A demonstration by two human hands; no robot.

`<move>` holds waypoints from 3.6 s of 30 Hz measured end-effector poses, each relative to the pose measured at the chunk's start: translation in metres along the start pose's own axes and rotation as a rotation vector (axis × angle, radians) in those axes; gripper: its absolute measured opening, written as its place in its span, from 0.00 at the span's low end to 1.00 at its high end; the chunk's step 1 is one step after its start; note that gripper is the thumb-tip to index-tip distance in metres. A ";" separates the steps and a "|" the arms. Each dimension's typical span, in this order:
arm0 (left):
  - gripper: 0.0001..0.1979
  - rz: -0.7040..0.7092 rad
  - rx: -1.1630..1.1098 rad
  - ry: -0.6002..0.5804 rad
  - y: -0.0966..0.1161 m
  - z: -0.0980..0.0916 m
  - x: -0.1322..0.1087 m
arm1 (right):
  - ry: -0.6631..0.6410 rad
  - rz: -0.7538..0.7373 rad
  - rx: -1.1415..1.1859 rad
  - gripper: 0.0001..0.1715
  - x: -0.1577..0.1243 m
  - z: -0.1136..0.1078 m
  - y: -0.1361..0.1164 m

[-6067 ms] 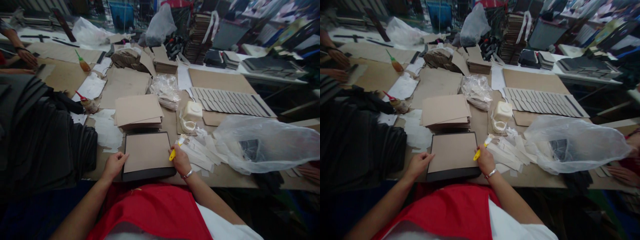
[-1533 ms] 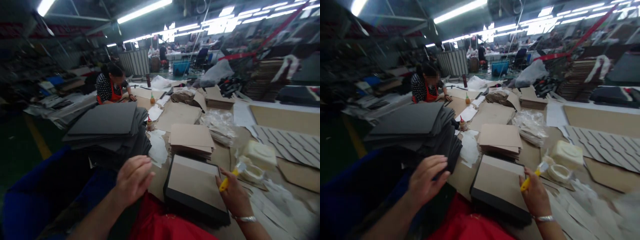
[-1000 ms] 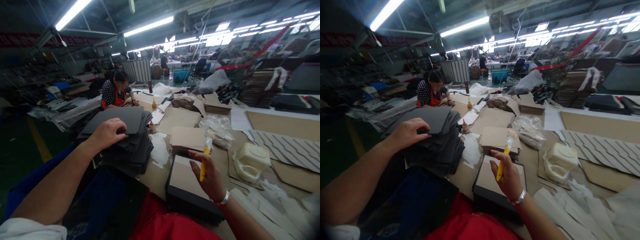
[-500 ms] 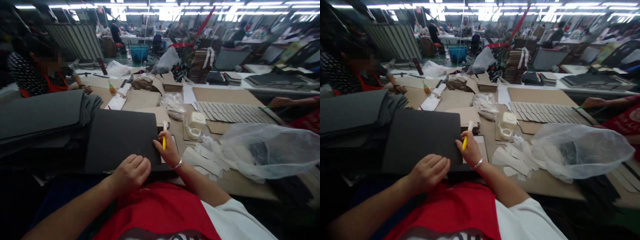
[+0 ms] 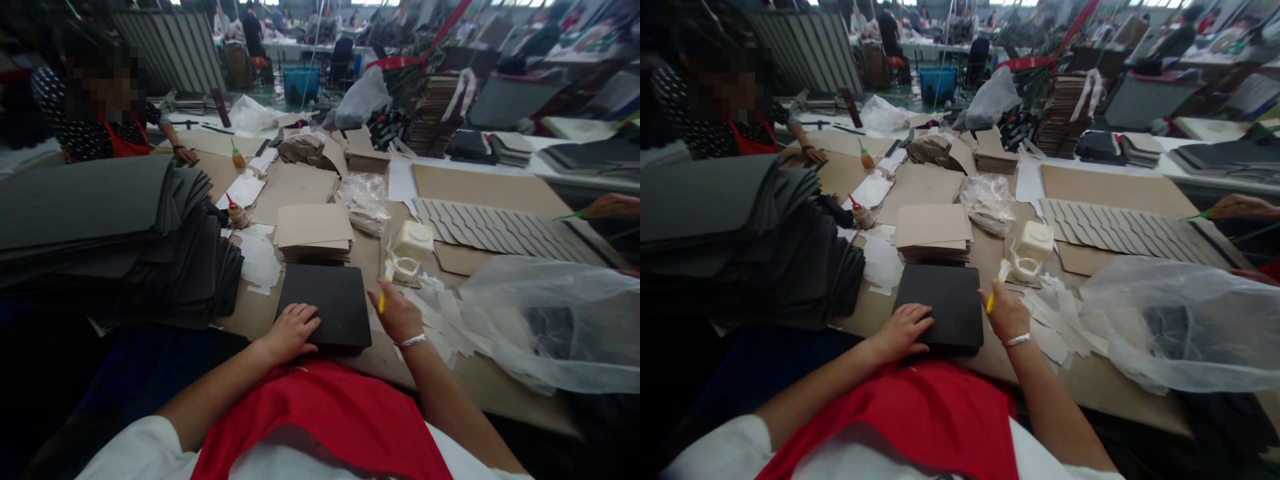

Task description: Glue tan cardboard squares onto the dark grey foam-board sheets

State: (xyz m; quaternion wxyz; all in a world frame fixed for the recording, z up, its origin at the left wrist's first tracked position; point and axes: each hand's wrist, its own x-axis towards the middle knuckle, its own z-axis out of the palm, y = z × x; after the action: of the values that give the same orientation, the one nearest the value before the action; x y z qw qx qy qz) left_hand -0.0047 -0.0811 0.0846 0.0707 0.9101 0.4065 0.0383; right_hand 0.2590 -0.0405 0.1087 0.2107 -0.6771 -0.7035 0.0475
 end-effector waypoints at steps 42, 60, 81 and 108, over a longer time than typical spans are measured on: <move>0.22 0.044 0.014 -0.003 0.025 0.020 0.014 | -0.527 -0.462 0.283 0.14 -0.022 -0.053 -0.006; 0.28 -0.285 0.124 0.186 -0.086 -0.021 0.173 | -0.636 0.033 0.870 0.16 0.281 0.078 -0.163; 0.21 -0.158 0.158 -0.064 -0.109 -0.074 0.184 | -0.311 -0.800 -0.105 0.15 0.137 -0.020 -0.003; 0.09 -0.415 0.043 0.585 -0.124 -0.164 0.154 | 0.305 -0.188 0.399 0.11 0.104 0.027 -0.061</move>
State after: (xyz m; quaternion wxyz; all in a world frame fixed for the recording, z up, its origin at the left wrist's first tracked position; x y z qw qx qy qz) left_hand -0.0143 0.1311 0.2282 -0.0614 0.7600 0.5864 0.2734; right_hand 0.1931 0.0621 0.1298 0.4472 -0.5532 -0.7000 0.0628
